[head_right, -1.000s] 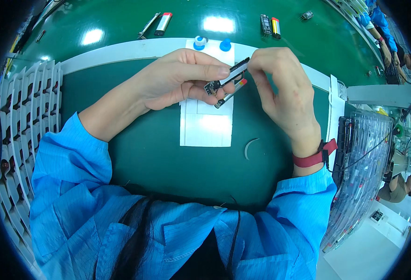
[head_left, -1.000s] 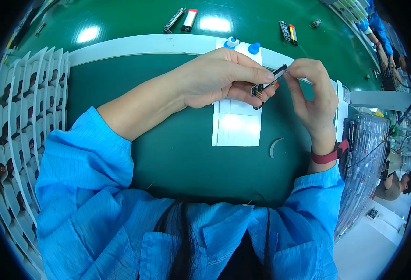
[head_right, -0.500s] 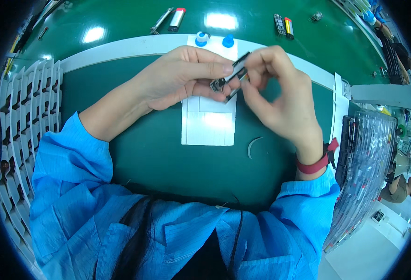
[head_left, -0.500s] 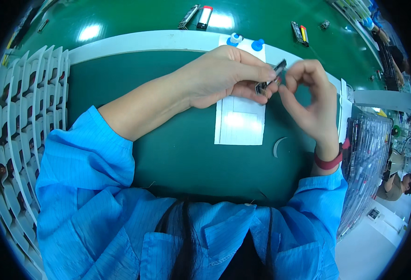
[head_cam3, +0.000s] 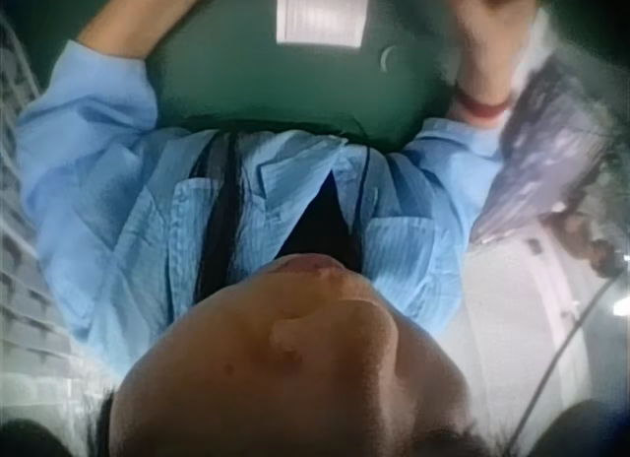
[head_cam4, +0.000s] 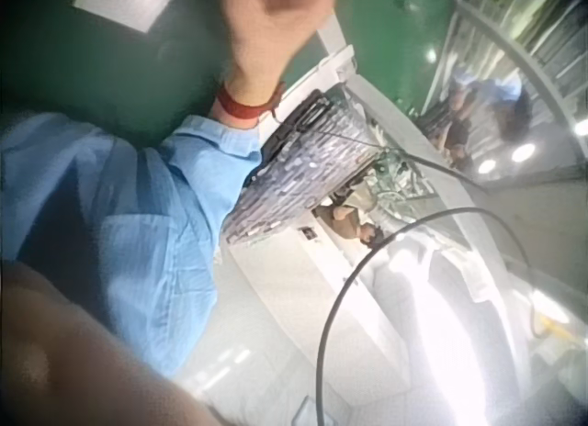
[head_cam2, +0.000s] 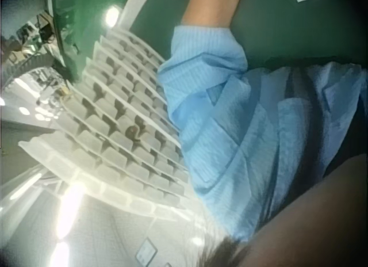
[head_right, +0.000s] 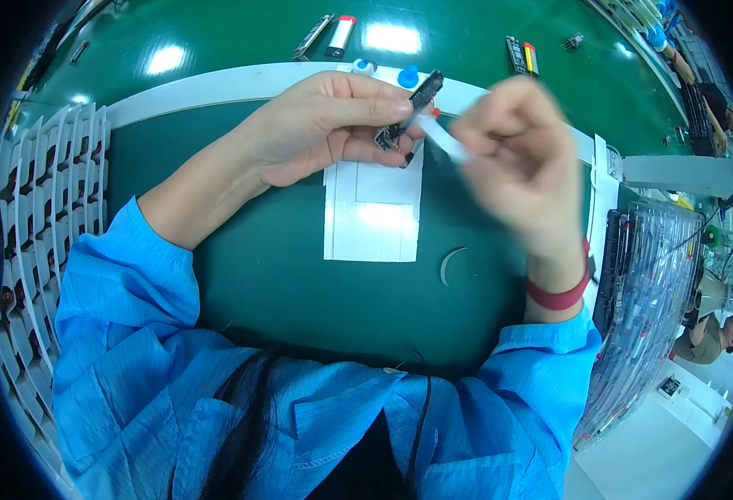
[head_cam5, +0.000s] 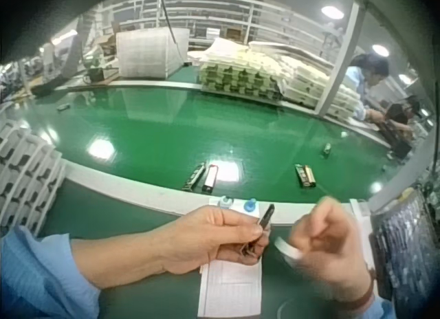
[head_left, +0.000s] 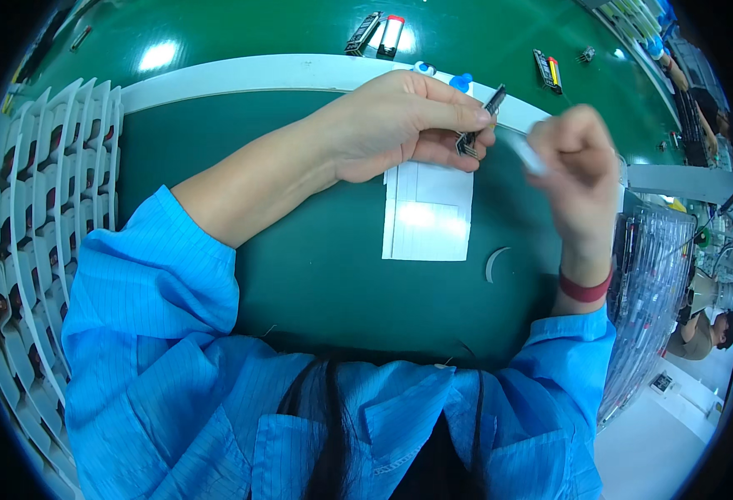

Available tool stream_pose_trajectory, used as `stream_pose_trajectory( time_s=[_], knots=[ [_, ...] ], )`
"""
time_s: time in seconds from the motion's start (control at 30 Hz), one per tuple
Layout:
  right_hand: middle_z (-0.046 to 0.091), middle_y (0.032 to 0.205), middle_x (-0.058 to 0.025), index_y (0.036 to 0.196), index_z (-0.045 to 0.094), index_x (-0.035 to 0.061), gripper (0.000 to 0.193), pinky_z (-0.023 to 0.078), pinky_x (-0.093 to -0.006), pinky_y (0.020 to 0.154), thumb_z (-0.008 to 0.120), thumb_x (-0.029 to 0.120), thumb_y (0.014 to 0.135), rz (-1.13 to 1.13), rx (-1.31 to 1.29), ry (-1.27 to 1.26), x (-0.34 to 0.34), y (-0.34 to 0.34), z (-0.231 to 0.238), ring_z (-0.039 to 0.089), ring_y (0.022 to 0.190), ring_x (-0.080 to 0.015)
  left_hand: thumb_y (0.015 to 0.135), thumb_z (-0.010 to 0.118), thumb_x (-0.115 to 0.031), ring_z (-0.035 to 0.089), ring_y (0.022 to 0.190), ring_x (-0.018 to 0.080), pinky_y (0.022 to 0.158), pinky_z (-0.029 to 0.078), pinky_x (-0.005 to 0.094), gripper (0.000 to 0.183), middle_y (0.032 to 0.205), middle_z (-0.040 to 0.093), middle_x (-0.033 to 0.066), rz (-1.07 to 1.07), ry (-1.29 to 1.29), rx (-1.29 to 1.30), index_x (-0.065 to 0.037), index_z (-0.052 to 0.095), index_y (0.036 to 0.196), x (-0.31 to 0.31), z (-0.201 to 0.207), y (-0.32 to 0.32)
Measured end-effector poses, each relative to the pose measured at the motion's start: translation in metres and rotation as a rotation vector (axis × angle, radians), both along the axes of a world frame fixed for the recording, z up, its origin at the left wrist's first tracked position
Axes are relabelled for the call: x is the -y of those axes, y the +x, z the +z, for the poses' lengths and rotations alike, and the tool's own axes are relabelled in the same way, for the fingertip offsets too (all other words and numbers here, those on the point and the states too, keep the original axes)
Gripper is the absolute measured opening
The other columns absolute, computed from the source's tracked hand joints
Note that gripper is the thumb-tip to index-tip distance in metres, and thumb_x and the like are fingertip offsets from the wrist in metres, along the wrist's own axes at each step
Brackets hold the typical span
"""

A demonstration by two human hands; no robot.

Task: The person assembles small electronic modules by placing a printed circuit board onto a plastic housing, then securing it with small screws using a precision screwdriver.

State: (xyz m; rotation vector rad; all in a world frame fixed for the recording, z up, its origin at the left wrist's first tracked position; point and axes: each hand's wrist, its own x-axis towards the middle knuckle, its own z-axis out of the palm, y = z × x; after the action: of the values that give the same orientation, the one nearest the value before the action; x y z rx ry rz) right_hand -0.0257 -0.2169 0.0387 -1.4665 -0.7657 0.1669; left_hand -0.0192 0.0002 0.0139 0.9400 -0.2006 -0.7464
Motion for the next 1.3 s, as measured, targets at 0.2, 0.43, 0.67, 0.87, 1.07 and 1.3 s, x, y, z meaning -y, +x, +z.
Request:
stream_pose_trajectory(
  time_s=[0.2,0.43,0.67,0.87,1.07,1.3],
  knots=[
    [0.062,0.099,-0.0112,0.115,0.047,0.0002,0.030,0.048,-0.0250,0.069,0.053,0.009,0.086,-0.671,-0.097,-0.396,0.031,0.024,-0.017,0.058,0.080,-0.0129,0.089,0.050,-0.016,0.061,0.081,0.0139,0.073,0.055,0.0253,0.030,0.100,0.059,0.0120,-0.159,-0.189,-0.024,0.006,0.051,0.110,-0.001,0.014,0.003],
    [0.061,0.104,-0.0159,0.122,0.045,-0.0019,0.039,0.047,-0.0227,0.077,0.055,0.006,0.085,-0.211,-0.516,0.169,-0.011,-0.008,0.008,0.059,0.088,-0.0133,0.089,0.049,-0.018,0.061,0.086,0.0141,0.078,0.053,0.0270,0.035,0.098,0.060,0.0104,-0.044,-0.122,-0.028,0.004,0.048,0.116,-0.004,0.006,0.006],
    [0.062,0.103,-0.0138,0.120,0.047,-0.0016,0.041,0.047,-0.0216,0.075,0.060,0.006,0.082,0.005,-0.526,0.183,0.003,-0.002,-0.006,0.059,0.088,-0.0125,0.089,0.050,-0.017,0.061,0.086,0.0135,0.078,0.053,0.0272,0.030,0.097,0.060,0.0102,-0.137,-0.145,-0.048,0.004,0.052,0.110,-0.002,0.001,0.005],
    [0.065,0.081,-0.0100,0.100,0.052,-0.0008,0.029,0.048,-0.0217,0.066,0.067,0.006,0.076,-0.333,-0.405,-0.003,-0.011,-0.005,0.007,0.062,0.073,-0.0130,0.086,0.055,-0.015,0.062,0.088,0.0175,0.081,0.051,0.0298,0.031,0.099,0.061,0.0095,-0.053,0.019,0.033,0.001,0.052,0.113,0.007,0.004,-0.003],
    [0.063,0.078,-0.0089,0.092,0.052,-0.0016,0.028,0.051,-0.0202,0.064,0.071,0.004,0.072,-0.561,-0.158,-0.087,-0.022,-0.012,0.008,0.061,0.068,-0.0108,0.083,0.059,-0.012,0.063,0.086,0.0189,0.078,0.052,0.0299,0.034,0.097,0.061,0.0112,0.049,0.135,0.062,0.001,0.052,0.114,0.011,0.006,-0.008],
    [0.062,0.077,-0.0091,0.088,0.052,-0.0014,0.025,0.051,-0.0201,0.064,0.071,0.003,0.072,-0.572,-0.098,-0.122,-0.025,-0.011,0.004,0.061,0.071,-0.0103,0.083,0.059,-0.012,0.062,0.089,0.0197,0.078,0.053,0.0294,0.035,0.098,0.061,0.0121,0.057,0.149,0.107,0.002,0.052,0.115,0.014,0.001,-0.009]
  ],
)
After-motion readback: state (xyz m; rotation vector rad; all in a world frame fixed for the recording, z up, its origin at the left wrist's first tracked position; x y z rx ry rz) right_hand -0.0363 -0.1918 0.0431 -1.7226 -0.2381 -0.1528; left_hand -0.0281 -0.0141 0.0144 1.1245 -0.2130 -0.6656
